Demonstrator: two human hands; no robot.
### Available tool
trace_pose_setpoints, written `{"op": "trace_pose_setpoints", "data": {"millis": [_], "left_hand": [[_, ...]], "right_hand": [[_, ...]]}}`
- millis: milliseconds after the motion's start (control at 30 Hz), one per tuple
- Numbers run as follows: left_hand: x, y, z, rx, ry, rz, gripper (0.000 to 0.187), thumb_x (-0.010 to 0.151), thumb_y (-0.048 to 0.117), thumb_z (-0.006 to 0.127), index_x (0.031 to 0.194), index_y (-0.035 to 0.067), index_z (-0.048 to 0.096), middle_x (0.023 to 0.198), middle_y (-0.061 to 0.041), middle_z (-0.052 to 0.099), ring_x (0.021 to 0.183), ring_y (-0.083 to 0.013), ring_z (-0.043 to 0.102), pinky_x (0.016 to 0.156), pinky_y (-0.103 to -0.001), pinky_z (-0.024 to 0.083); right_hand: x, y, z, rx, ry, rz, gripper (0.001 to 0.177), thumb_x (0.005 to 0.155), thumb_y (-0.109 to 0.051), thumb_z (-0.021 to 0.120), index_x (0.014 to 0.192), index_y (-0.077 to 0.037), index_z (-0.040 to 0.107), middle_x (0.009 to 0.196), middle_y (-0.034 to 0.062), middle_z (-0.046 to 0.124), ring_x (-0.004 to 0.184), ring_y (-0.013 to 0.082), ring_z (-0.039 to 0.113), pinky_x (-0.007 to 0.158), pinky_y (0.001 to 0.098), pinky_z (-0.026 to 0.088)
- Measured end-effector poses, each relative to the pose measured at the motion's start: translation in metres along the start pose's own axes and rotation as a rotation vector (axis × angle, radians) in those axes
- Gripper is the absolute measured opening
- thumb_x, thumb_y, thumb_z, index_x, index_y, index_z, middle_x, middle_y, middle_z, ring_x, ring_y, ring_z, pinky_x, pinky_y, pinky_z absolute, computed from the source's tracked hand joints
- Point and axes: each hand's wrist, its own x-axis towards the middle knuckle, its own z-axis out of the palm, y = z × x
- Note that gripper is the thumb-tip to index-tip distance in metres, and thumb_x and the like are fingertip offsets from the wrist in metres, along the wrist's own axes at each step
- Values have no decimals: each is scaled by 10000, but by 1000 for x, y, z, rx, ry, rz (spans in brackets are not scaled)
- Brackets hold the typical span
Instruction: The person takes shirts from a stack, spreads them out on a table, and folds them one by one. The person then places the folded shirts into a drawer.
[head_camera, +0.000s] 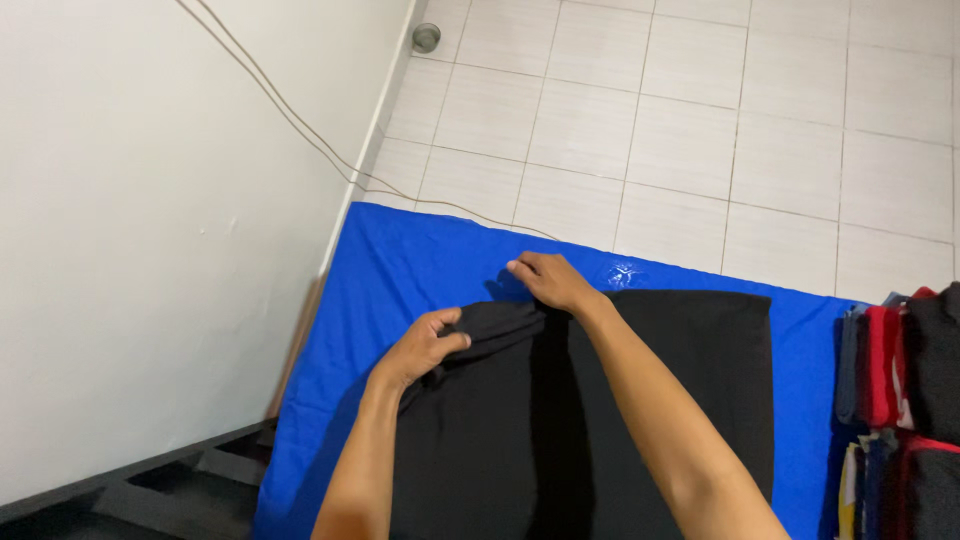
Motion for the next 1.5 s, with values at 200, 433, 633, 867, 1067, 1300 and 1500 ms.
{"op": "trace_pose_setpoints", "data": {"millis": [200, 433, 633, 867, 1067, 1300, 1500], "left_hand": [[-25, 10, -8, -37, -16, 297, 165, 473, 32, 504, 471, 36, 339, 809, 27, 468, 712, -110, 421, 621, -253, 331], [-17, 10, -18, 154, 12, 336, 213, 518, 54, 550, 496, 24, 340, 624, -38, 340, 646, -165, 369, 567, -291, 304], [6, 12, -13, 489, 389, 442, 152, 599, 16, 522, 729, 51, 451, 799, -134, 460, 818, -267, 493, 690, -311, 401], [33, 2, -10, 608, 636, -40, 672, 666, 199, 608, 1249, 37, 317, 1232, -195, 379, 1118, -358, 364, 920, -395, 314], [72, -8, -19, 706, 680, -161, 615, 699, 385, 621, 1158, 26, 424, 1122, -199, 476, 1030, -357, 447, 852, -403, 366], [103, -15, -22, 524, 777, -118, 314, 810, 326, 530, 1011, 84, 541, 880, -150, 617, 863, -329, 569, 745, -407, 429], [92, -7, -11, 477, 726, -10, 458, 686, 271, 702, 1004, 28, 480, 868, -157, 566, 806, -293, 546, 693, -375, 424]], "right_hand": [[16, 2, 31, -259, -437, 229, 517, 820, -543, 514, 1014, -67, 569, 1059, 146, 520, 993, 301, 466, 824, 389, 355], [17, 33, 32, 584, -451, 240, 114, 763, -134, 549, 839, -53, 571, 835, 44, 572, 797, 132, 503, 724, 267, 407], [30, 53, 13, 946, 225, -18, 146, 815, -3, 554, 948, -62, 555, 901, 41, 508, 851, 132, 456, 753, 256, 369], [-34, 110, -23, 232, 616, 99, 336, 730, 18, 467, 1049, -71, 528, 1072, 89, 550, 1042, 247, 510, 879, 332, 405], [-128, 182, -64, -288, 1030, 605, 463, 671, -158, 627, 1102, -40, 503, 1075, 189, 490, 994, 364, 433, 798, 466, 329], [-160, 241, -77, -128, 716, 834, 319, 789, -383, 586, 911, -89, 588, 893, 120, 615, 917, 323, 538, 786, 429, 405], [-171, 244, -84, -62, 810, 801, 362, 794, -342, 595, 1001, -66, 482, 861, 162, 597, 840, 355, 548, 709, 435, 413]]}}
